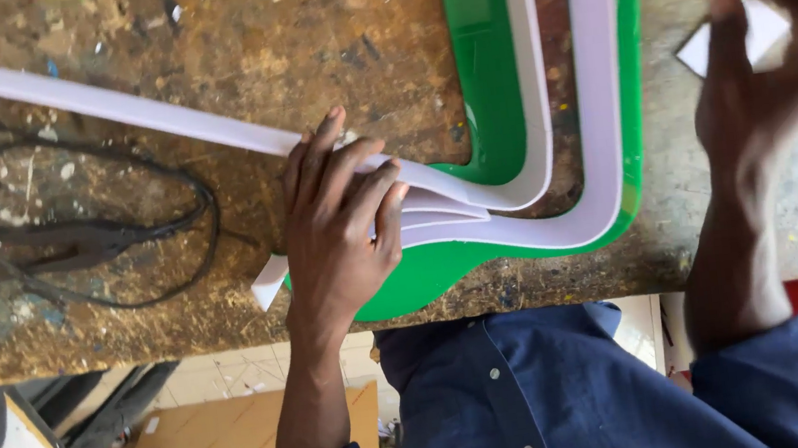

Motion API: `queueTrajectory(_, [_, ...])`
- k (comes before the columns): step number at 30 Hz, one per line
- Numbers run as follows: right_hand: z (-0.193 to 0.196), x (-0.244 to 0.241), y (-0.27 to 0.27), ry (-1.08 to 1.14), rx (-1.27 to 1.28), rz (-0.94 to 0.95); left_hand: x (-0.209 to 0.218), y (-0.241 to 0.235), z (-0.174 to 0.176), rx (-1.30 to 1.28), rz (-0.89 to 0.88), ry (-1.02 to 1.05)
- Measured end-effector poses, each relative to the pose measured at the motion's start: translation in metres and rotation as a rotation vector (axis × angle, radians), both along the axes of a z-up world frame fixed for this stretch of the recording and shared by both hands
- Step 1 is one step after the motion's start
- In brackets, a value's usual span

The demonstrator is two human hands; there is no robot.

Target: Assembling a 3D sign letter by bonding a plastic border strip to an acrylic base using adhesive and a soldering iron for heat-forming.

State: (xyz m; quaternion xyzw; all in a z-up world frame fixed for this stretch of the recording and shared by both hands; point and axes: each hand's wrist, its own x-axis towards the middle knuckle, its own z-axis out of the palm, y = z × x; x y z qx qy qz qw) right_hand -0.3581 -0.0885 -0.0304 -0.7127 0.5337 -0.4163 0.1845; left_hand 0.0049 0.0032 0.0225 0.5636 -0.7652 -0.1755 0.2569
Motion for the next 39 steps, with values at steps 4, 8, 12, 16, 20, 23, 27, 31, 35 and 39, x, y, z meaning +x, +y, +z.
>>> queueTrajectory(4, [0.016,0.045,0.061,0.202,-0.104,0.065,0.004,0.005,-0.018,-0.035,0.058,-0.005])
queueTrajectory(8, [0.029,0.093,0.056,0.185,0.074,0.545,0.003,0.007,-0.023,-0.115,0.075,0.02])
queueTrajectory(12, [0.029,0.106,0.054,0.299,0.1,0.588,0.007,0.003,-0.019,-0.117,0.043,0.056])
queueTrajectory(16, [0.025,0.107,0.056,0.303,0.14,0.584,0.011,0.0,-0.018,-0.072,0.021,0.096])
queueTrajectory(20, [0.021,0.107,0.059,0.291,0.212,0.566,0.013,-0.001,-0.018,-0.056,0.003,0.124])
queueTrajectory(23, [0.022,0.108,0.06,0.296,0.23,0.562,0.014,0.0,-0.019,-0.045,-0.001,0.137])
queueTrajectory(27, [0.023,0.107,0.059,0.289,0.243,0.574,0.015,0.001,-0.02,-0.015,-0.008,0.129])
queueTrajectory(31, [0.022,0.108,0.059,0.288,0.231,0.58,0.015,0.003,-0.02,0.009,-0.01,0.111])
queueTrajectory(35, [0.023,0.109,0.059,0.287,0.249,0.582,0.016,0.002,-0.019,0.005,-0.023,0.124])
queueTrajectory(39, [0.021,0.108,0.059,0.288,0.239,0.582,0.016,0.002,-0.019,0.011,-0.025,0.147])
